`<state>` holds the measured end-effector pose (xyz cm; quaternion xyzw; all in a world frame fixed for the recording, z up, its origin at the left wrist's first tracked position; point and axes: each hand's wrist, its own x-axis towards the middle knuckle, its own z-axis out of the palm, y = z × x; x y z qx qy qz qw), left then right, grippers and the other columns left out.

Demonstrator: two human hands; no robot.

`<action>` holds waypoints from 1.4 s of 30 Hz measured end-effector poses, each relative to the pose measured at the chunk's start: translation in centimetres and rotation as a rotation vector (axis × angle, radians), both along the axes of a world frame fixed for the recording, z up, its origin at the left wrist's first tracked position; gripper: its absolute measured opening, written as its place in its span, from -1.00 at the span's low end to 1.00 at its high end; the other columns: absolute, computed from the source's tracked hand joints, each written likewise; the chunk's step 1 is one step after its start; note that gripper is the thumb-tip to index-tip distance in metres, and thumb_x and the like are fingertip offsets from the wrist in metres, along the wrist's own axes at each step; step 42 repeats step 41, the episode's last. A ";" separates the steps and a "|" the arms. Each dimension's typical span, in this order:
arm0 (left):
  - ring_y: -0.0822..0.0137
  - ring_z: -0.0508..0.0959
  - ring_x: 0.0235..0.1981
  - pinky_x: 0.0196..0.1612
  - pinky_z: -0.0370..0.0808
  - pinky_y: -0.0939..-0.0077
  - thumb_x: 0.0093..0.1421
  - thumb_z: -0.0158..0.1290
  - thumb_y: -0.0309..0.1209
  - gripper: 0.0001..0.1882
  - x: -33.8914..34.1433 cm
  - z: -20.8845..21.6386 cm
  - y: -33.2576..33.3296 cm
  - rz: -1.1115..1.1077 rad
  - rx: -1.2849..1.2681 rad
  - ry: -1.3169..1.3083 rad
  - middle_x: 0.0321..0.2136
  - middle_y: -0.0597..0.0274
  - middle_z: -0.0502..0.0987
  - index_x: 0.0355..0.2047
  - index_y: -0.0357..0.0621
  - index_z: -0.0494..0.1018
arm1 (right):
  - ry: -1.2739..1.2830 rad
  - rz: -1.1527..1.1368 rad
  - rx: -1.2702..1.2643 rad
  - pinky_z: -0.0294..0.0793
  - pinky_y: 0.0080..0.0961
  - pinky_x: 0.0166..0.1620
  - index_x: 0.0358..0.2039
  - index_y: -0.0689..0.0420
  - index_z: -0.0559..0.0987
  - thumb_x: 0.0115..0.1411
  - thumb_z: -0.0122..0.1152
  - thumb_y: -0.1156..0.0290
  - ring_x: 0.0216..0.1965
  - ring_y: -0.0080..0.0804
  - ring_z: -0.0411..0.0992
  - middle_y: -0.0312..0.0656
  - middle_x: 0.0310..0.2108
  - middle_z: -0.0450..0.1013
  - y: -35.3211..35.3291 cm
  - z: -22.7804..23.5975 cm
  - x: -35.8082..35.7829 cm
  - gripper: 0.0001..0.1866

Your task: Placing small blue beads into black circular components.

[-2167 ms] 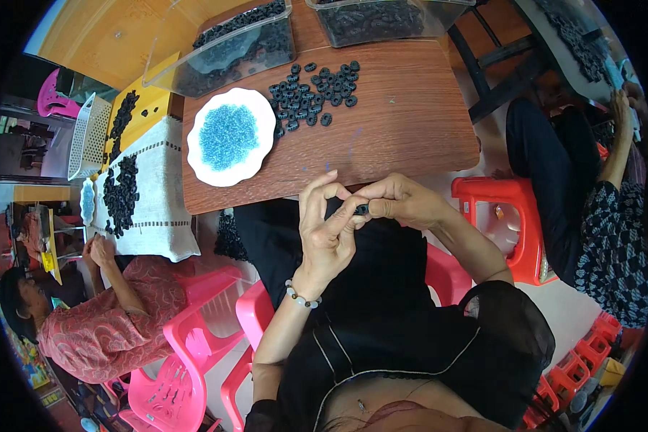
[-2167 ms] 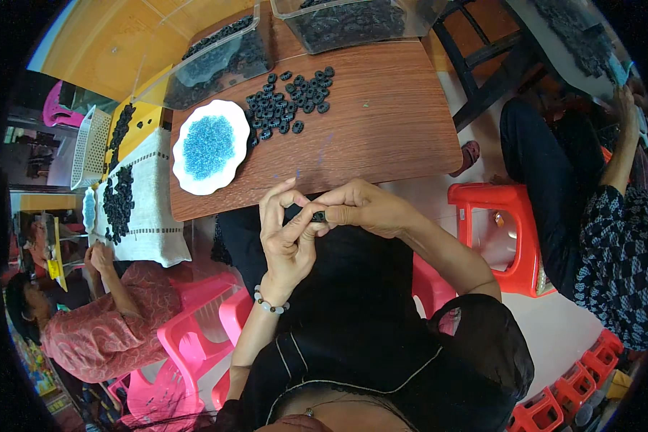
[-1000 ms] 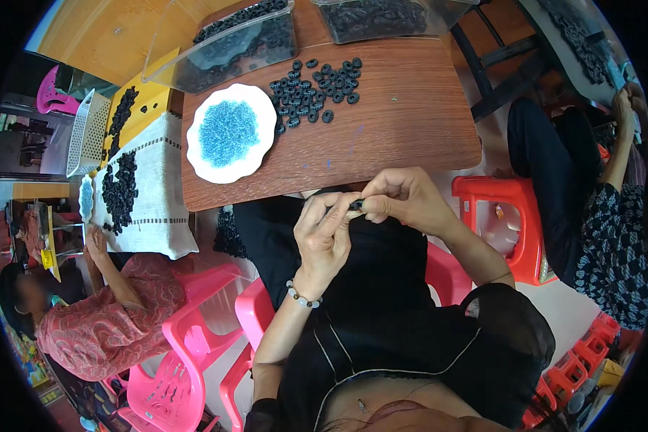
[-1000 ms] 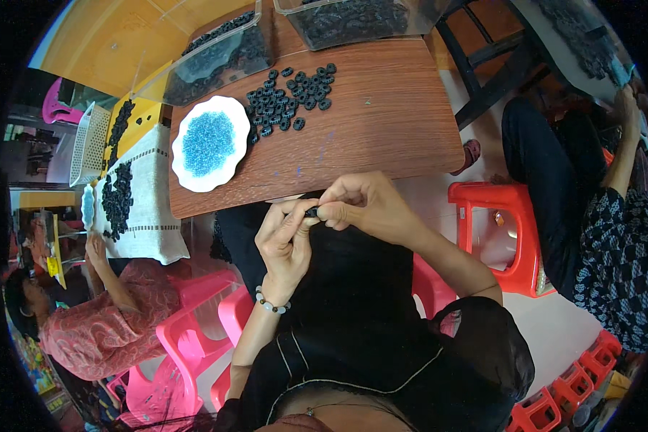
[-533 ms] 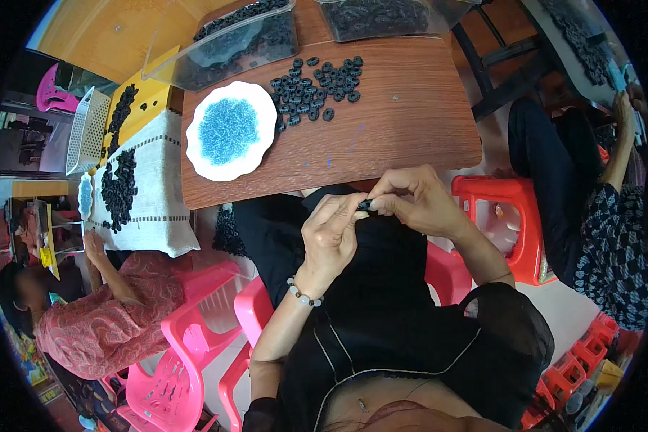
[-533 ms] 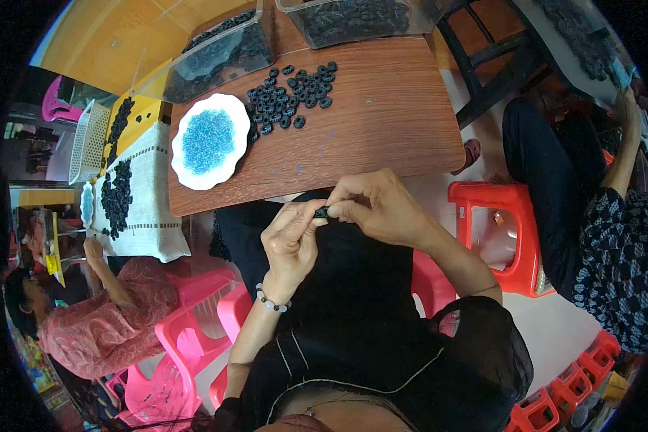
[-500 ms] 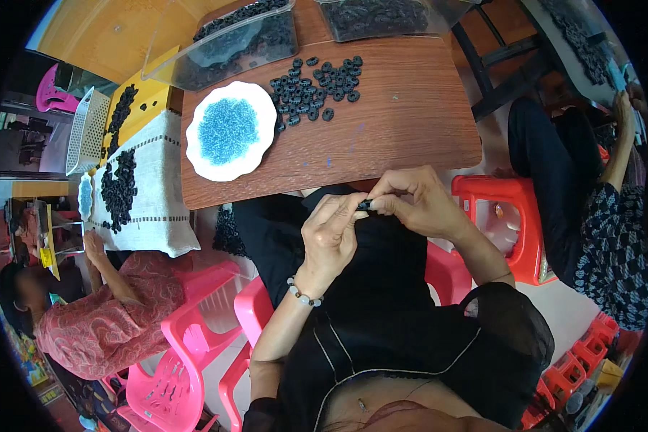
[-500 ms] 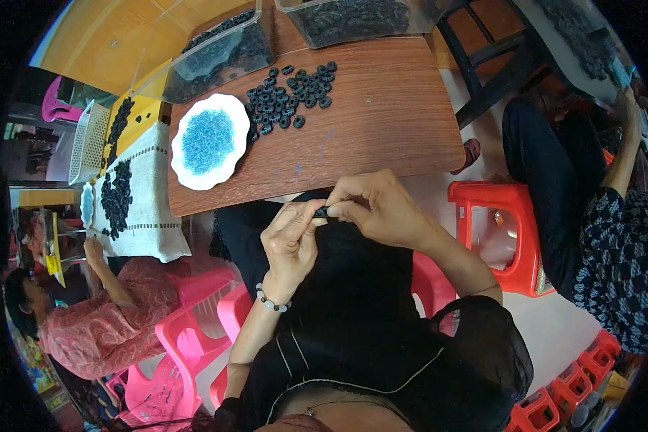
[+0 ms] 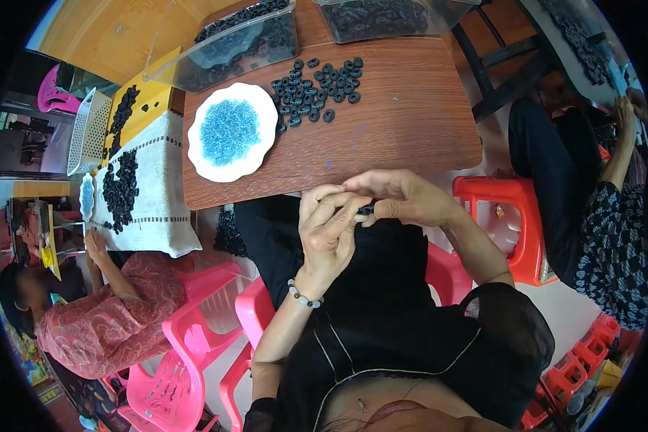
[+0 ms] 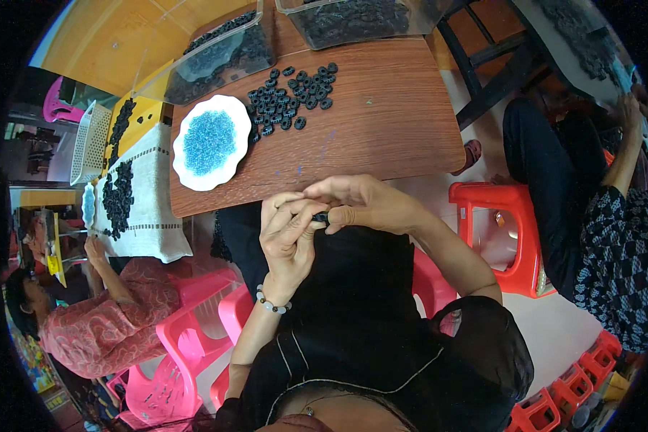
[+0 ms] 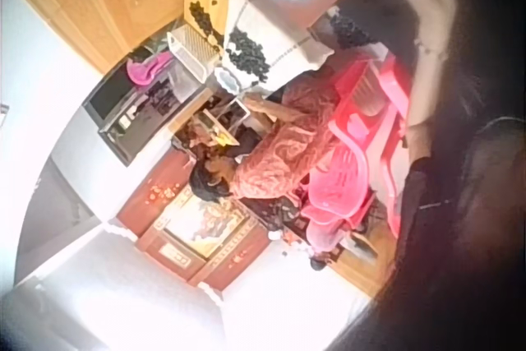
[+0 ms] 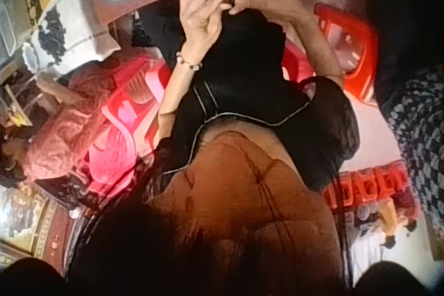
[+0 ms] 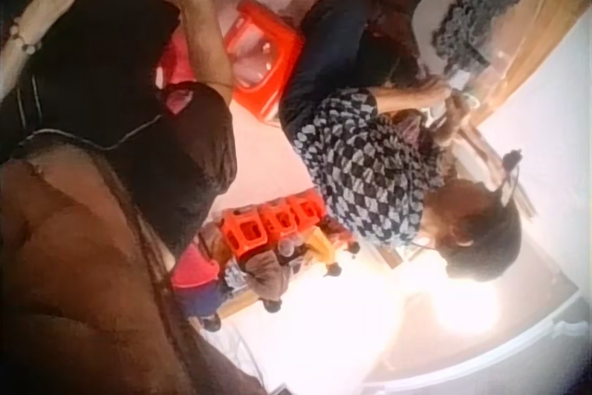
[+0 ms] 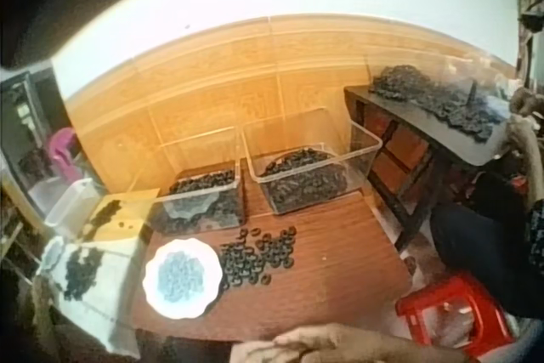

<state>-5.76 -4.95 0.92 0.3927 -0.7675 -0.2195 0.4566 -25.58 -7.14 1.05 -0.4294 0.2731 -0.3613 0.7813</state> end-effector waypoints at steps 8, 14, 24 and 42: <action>0.05 0.38 0.04 0.15 0.30 0.11 0.12 0.26 -0.34 -0.80 0.0 1.0 0.2 0.057 -0.022 -0.092 -0.22 0.23 0.49 -0.22 0.00 0.70 | -0.249 0.245 0.003 0.51 -0.25 0.15 0.18 0.38 0.42 0.38 0.12 0.12 0.12 -0.26 0.44 -0.01 0.07 0.45 0.2 -1.5 -0.1 -0.42; 0.02 0.37 0.12 0.16 0.29 0.11 0.15 0.24 -0.32 -0.80 0.1 0.8 0.4 0.039 0.043 -0.053 -0.21 0.21 0.49 -0.22 -0.04 0.70 | -0.207 0.130 0.070 0.41 -0.48 0.07 0.07 0.42 0.51 0.31 0.22 0.08 -0.04 -0.43 0.46 -0.09 -0.12 0.54 0.9 -1.8 0.6 -0.40; 0.01 0.40 0.09 0.13 0.34 0.11 0.16 0.24 -0.35 -0.80 0.1 0.3 0.3 0.014 0.062 -0.016 -0.21 0.19 0.51 -0.23 -0.12 0.68 | -0.136 0.121 0.032 0.51 -0.31 0.13 0.13 0.39 0.48 0.34 0.17 0.10 0.02 -0.29 0.51 0.04 0.00 0.52 1.2 -1.9 0.4 -0.41; 0.22 0.59 -0.35 -0.29 0.52 0.48 0.21 0.19 -0.56 -0.73 -0.8 -1.5 1.4 0.108 0.257 0.232 -0.29 0.10 0.59 -0.06 -0.19 0.62 | 0.417 -0.269 -0.192 0.54 -0.65 -0.33 -0.17 0.29 0.64 0.25 0.32 0.44 -0.41 -0.61 0.54 -0.22 -0.43 0.60 1.8 1.1 0.6 -0.79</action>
